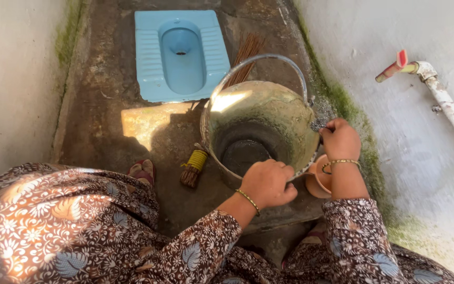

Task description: The person scrubs the inside of a metal bucket with a steel wool pad while squatting in a bathroom. They repeatedly rub the interior surface and rinse the pad in the bucket water.

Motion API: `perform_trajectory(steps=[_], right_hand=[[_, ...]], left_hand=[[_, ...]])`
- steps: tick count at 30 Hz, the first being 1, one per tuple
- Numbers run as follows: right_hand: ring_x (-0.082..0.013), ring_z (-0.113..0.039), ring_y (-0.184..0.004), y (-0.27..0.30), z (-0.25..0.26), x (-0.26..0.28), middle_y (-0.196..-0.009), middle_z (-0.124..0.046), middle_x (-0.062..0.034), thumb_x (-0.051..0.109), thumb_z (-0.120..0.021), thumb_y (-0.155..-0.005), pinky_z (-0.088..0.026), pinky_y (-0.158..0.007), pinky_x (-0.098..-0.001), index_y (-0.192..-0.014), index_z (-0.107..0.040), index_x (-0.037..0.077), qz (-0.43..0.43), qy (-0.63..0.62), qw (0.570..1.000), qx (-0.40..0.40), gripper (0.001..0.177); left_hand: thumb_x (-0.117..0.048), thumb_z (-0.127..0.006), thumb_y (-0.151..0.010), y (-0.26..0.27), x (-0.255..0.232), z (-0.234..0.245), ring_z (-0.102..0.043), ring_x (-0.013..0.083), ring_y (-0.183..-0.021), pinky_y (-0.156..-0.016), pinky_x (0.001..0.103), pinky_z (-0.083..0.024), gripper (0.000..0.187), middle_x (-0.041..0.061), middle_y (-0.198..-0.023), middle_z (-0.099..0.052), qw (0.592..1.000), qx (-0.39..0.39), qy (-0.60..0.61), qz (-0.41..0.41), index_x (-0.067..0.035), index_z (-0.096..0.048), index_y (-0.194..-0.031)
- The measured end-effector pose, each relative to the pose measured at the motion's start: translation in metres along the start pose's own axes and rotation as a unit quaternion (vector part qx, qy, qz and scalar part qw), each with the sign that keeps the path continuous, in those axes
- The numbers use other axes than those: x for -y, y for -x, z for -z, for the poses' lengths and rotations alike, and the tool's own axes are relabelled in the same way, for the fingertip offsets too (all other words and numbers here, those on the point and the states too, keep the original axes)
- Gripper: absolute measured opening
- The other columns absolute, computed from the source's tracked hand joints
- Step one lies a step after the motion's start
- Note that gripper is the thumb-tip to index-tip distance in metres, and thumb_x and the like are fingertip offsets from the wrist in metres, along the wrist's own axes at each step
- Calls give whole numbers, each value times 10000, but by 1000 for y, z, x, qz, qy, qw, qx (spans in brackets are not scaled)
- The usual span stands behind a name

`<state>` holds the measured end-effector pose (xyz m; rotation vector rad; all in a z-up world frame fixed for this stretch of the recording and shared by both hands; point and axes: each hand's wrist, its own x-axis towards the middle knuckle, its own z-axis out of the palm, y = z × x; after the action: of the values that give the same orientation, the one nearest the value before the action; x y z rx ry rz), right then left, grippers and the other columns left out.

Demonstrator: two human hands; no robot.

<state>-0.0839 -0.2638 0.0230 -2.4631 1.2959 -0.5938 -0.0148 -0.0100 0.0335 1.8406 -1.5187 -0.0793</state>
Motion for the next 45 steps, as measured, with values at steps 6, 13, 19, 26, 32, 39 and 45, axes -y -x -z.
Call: perform_trajectory(steps=[6,13,19,26,32,39,45], right_hand=[[-362,-701,-926,-44,-19,18,-1005,-743,-136,248,-794,-844,-545,-790,-486,-1000,-771,170,36,86,996,5,176],[-295,-726,-883,-27,1,-5,-966,-760,-120,227,-793,-858,-559,-787,-426,-1003,-751,122,49,6,997,58,184],[-197,-743,-769,92,23,-9,-898,-779,-81,164,-756,-885,-565,-718,-349,-967,-749,91,38,-104,992,62,110],[-279,-711,-739,131,21,19,-907,-757,-135,187,-765,-919,-542,-696,-397,-950,-754,66,32,-35,999,16,126],[-322,-708,-803,108,23,23,-912,-724,-161,160,-770,-895,-545,-727,-414,-1008,-713,28,53,-83,994,-53,184],[-389,-684,-904,158,27,33,-953,-718,-192,136,-765,-866,-530,-815,-466,-938,-707,20,174,-55,980,-83,148],[-387,-669,-908,150,34,43,-979,-708,-202,117,-763,-903,-519,-826,-475,-989,-703,1,139,-66,986,-69,157]], left_hand=[[-250,-654,-695,0,1,-3,-643,320,-751,-646,480,-526,170,93,-736,-648,1000,-18,-4,-14,-84,-660,-728],[-221,-644,-740,2,2,-7,-649,308,-780,-660,476,-527,124,78,-764,-658,1000,-27,-10,-10,-98,-656,-743],[-238,-653,-750,3,3,-12,-652,297,-791,-670,470,-522,134,69,-772,-660,999,-38,-13,-8,-105,-658,-745],[-248,-656,-744,1,8,-14,-654,301,-786,-664,466,-527,144,72,-771,-661,999,-37,-19,-8,-104,-652,-742],[-263,-631,-814,3,8,-3,-652,301,-753,-649,479,-515,202,75,-735,-651,1000,-17,-11,11,-106,-638,-687],[-220,-646,-925,4,56,55,-641,307,-800,-835,492,-478,220,76,-737,-639,959,-269,-88,-7,-112,-630,-734],[-230,-662,-894,7,63,54,-642,281,-786,-820,455,-506,229,42,-748,-643,944,-307,-119,-19,-125,-580,-708]])
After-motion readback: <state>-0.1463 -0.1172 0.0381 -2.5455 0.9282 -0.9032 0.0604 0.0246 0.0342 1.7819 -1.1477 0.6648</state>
